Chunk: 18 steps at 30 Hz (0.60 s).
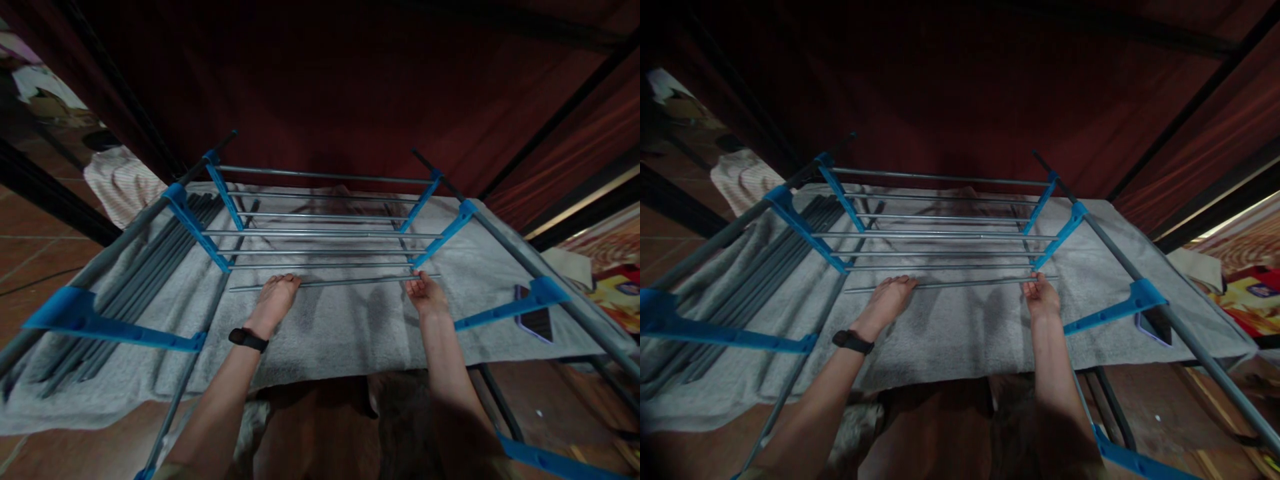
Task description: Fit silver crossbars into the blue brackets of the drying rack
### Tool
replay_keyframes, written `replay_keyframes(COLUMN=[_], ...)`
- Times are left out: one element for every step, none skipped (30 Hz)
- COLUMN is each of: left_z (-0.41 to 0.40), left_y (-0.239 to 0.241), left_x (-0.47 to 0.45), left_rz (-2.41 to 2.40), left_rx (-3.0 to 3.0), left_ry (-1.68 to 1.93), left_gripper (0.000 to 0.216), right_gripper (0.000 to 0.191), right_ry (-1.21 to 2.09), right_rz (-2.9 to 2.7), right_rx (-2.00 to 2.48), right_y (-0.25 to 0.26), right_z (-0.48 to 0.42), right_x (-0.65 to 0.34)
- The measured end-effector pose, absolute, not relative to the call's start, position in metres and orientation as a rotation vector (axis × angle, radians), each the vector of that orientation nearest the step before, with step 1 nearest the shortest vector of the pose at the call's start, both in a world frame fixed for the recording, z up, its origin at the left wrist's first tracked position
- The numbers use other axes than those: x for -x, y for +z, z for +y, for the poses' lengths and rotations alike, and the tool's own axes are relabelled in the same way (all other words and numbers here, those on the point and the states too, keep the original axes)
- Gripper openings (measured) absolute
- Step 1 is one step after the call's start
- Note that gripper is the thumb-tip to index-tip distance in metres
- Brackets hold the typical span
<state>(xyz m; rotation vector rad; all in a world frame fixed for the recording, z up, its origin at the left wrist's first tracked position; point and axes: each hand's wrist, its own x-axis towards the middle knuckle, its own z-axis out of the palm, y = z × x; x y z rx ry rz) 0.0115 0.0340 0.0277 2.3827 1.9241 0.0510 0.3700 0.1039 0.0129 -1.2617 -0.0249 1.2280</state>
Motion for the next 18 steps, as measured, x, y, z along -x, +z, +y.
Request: replay_keyframes(left_z=[0.033,0.033,0.032,0.032,0.032,0.032,0.032,0.032,0.033,0.033,0.033,0.034,0.034,0.034,0.033,0.033,0.033,0.033], left_y=[0.029,0.030,0.030,0.030,0.030,0.029,0.029,0.028,0.027,0.027,0.026,0.025,0.024,0.023,0.022,0.021,0.021,0.020], left_x=[-0.011,-0.011,-0.010,-0.009,-0.008,-0.007,-0.005,-0.004,-0.002,0.000,0.002,0.004,0.007,0.009,0.012,0.014,0.016,0.018], left_rz=[1.935,1.945,1.959,1.973,1.988,2.002,2.017,2.031,2.045,2.060,2.080,2.104,2.131,2.161,2.191,2.217,2.249,2.288], left_rx=[-2.377,-2.368,-2.358,-2.350,-2.342,-2.335,-2.329,-2.326,-2.323,-2.318,-2.311,-2.303,-2.291,-2.272,-2.243,-2.210,-2.163,-2.104], left_ry=[0.045,0.040,0.038,0.036,0.031,0.024,0.018,0.017,0.017,0.015,0.016,0.017,0.016,0.011,0.002,-0.007,-0.021,-0.034], left_gripper=[0.038,0.038,0.039,0.039,0.040,0.041,0.042,0.042,0.043,0.043,0.042,0.041,0.040,0.039,0.038,0.037,0.036,0.036], right_gripper=[0.019,0.019,0.019,0.019,0.019,0.019,0.018,0.018,0.018,0.018,0.018,0.019,0.019,0.019,0.019,0.019,0.019,0.018], right_ry=[1.227,1.223,1.219,1.213,1.206,1.202,1.199,1.200,1.204,1.205,1.205,1.206,1.205,1.202,1.198,1.194,1.192,1.188], right_rz=[-0.021,-0.017,-0.016,-0.017,-0.019,-0.023,-0.028,-0.035,-0.042,-0.047,-0.050,-0.053,-0.057,-0.059,-0.060,-0.060,-0.060,-0.058], right_rx=[1.263,1.265,1.265,1.265,1.264,1.262,1.259,1.255,1.250,1.247,1.245,1.242,1.242,1.243,1.243,1.243,1.243,1.242], right_y=[0.013,0.013,0.013,0.013,0.012,0.012,0.012,0.011,0.011,0.011,0.011,0.010,0.010,0.010,0.010,0.010,0.010,0.010], right_z=[0.104,0.104,0.104,0.104,0.104,0.104,0.103,0.103,0.103,0.103,0.103,0.103,0.103,0.103,0.103,0.103,0.102,0.102], right_x=[-0.370,-0.370,-0.370,-0.370,-0.370,-0.371,-0.371,-0.372,-0.372,-0.372,-0.373,-0.373,-0.373,-0.373,-0.373,-0.373,-0.373,-0.372])
